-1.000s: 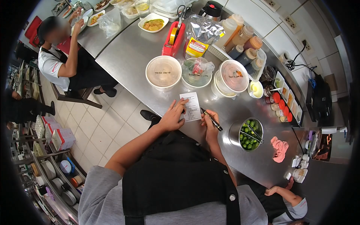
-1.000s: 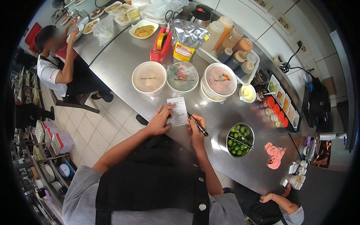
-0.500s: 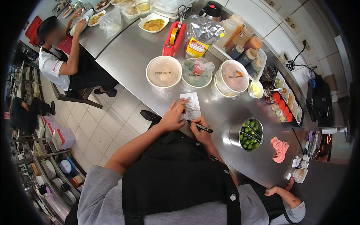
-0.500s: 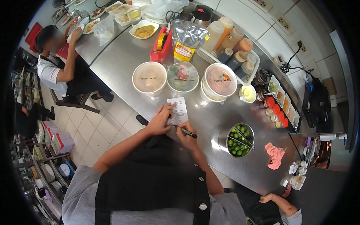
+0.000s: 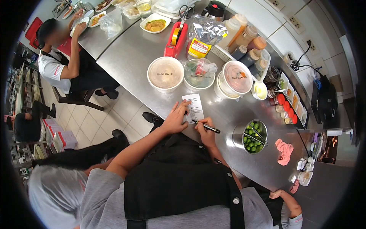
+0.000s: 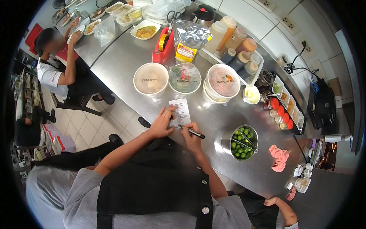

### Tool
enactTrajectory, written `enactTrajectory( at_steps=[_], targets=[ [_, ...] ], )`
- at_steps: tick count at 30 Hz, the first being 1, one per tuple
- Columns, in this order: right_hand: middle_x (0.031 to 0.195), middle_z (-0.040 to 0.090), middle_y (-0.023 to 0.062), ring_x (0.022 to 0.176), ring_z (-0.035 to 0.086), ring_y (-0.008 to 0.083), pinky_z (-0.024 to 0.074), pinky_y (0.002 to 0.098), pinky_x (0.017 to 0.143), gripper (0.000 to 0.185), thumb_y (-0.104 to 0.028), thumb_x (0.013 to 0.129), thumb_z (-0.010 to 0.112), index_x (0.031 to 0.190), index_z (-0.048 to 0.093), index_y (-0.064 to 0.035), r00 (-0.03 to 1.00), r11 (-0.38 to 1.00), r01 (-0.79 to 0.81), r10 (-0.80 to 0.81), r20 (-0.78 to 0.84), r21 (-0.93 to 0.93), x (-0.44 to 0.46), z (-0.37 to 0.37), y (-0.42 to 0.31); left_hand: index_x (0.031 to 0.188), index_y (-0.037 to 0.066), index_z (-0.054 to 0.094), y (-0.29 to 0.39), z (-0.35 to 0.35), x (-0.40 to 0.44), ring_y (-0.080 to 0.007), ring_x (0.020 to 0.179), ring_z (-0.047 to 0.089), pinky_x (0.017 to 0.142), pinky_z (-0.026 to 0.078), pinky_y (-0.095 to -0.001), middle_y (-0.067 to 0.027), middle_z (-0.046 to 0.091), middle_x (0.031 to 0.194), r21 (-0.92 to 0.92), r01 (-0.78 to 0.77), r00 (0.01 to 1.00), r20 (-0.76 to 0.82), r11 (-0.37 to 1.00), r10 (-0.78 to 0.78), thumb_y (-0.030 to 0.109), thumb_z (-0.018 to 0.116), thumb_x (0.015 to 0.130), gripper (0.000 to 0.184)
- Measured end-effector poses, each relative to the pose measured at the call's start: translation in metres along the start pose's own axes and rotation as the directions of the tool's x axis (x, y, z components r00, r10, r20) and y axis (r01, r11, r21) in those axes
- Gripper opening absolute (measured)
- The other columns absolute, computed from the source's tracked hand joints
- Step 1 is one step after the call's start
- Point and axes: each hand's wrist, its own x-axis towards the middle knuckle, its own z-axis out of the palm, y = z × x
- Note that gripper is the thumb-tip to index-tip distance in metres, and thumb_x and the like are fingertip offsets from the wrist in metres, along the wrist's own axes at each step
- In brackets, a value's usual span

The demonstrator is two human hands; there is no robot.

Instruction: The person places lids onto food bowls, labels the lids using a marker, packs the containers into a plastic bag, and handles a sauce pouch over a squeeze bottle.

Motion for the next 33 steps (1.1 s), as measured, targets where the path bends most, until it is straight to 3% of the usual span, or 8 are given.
enactTrajectory(
  at_steps=[2,6,14,20,22,24,27,33],
  targets=[
    [0.076,0.063,0.0057,0.063,0.055,0.0080,0.0457,0.0224,0.059,0.010,-0.012,0.095,0.056,0.099,0.053,-0.0028,0.983,0.952,-0.145,0.170,-0.074,0.269,0.003,-0.004,-0.009,0.100,0.006,0.040,-0.004,0.004,0.000,-0.0371,0.144,0.024,0.117,0.014,-0.0536,-0.0180,0.038,0.147,-0.023,-0.007,1.000,-0.026,1.000,0.006,0.011,0.064,0.077,0.033],
    [0.079,0.063,0.0069,0.064,0.053,0.0071,0.0440,0.0204,0.059,0.010,-0.013,0.096,0.054,0.101,0.053,-0.0034,0.969,0.935,-0.112,0.178,-0.170,0.337,0.010,-0.011,-0.007,0.101,0.007,0.039,-0.006,0.006,-0.001,-0.0381,0.142,0.028,0.117,0.015,-0.0543,-0.0175,0.039,0.146,-0.078,-0.007,0.998,-0.056,0.997,0.003,0.012,0.067,0.082,0.034],
    [0.087,0.064,0.0070,0.068,0.053,0.0064,0.0440,0.0194,0.061,0.017,-0.012,0.096,0.055,0.109,0.052,-0.0024,0.975,0.924,-0.064,0.138,-0.174,0.378,0.018,-0.014,-0.007,0.101,0.007,0.040,0.002,-0.002,0.001,-0.0405,0.139,0.030,0.115,0.021,-0.0535,-0.0188,0.040,0.142,-0.127,0.016,0.994,-0.105,0.992,-0.029,0.008,0.071,0.078,0.039],
    [0.092,0.066,0.0083,0.071,0.055,0.0065,0.0450,0.0195,0.063,0.018,-0.013,0.096,0.055,0.110,0.052,-0.0023,0.981,0.956,-0.062,0.111,-0.157,0.288,0.018,-0.009,-0.006,0.101,0.007,0.039,0.001,-0.003,0.001,-0.0406,0.137,0.033,0.116,0.021,-0.0528,-0.0186,0.040,0.142,-0.131,0.011,0.996,-0.088,0.991,-0.022,0.010,0.073,0.077,0.041],
    [0.091,0.067,0.0090,0.074,0.057,0.0070,0.0459,0.0211,0.065,0.017,-0.013,0.096,0.055,0.109,0.052,-0.0026,0.995,0.990,-0.073,0.082,-0.065,0.123,0.018,-0.008,-0.002,0.101,0.007,0.039,0.001,-0.004,0.001,-0.0406,0.136,0.034,0.116,0.021,-0.0527,-0.0185,0.040,0.142,-0.131,0.010,0.996,-0.086,0.991,-0.021,0.010,0.073,0.077,0.042],
    [0.088,0.067,0.0084,0.075,0.059,0.0078,0.0461,0.0221,0.066,0.014,-0.011,0.095,0.056,0.106,0.053,-0.0026,0.998,0.989,-0.049,0.055,-0.043,0.136,0.019,-0.002,-0.001,0.100,0.007,0.039,0.002,-0.005,0.002,-0.0408,0.135,0.035,0.115,0.022,-0.0529,-0.0191,0.040,0.142,-0.137,0.001,0.996,-0.093,0.991,-0.014,0.010,0.073,0.077,0.042],
    [0.085,0.066,0.0055,0.069,0.057,0.0072,0.0449,0.0223,0.063,0.010,-0.006,0.092,0.059,0.099,0.054,-0.0027,0.997,0.995,0.069,-0.070,0.022,0.069,0.023,0.012,-0.002,0.100,0.007,0.039,0.001,-0.004,0.001,-0.0410,0.135,0.035,0.115,0.023,-0.0530,-0.0194,0.040,0.142,-0.121,0.003,0.995,-0.100,0.993,-0.015,0.011,0.074,0.077,0.042],
    [0.073,0.063,0.0047,0.062,0.058,0.0098,0.0471,0.0261,0.059,0.015,-0.012,0.085,0.067,0.095,0.058,-0.0043,0.998,0.992,0.058,-0.055,0.026,-0.114,0.025,0.017,-0.007,0.101,0.006,0.039,0.004,-0.006,0.001,-0.0410,0.135,0.035,0.114,0.024,-0.0526,-0.0197,0.040,0.142,-0.128,0.018,0.994,-0.102,0.992,-0.032,0.015,0.074,0.079,0.043]
  ],
)
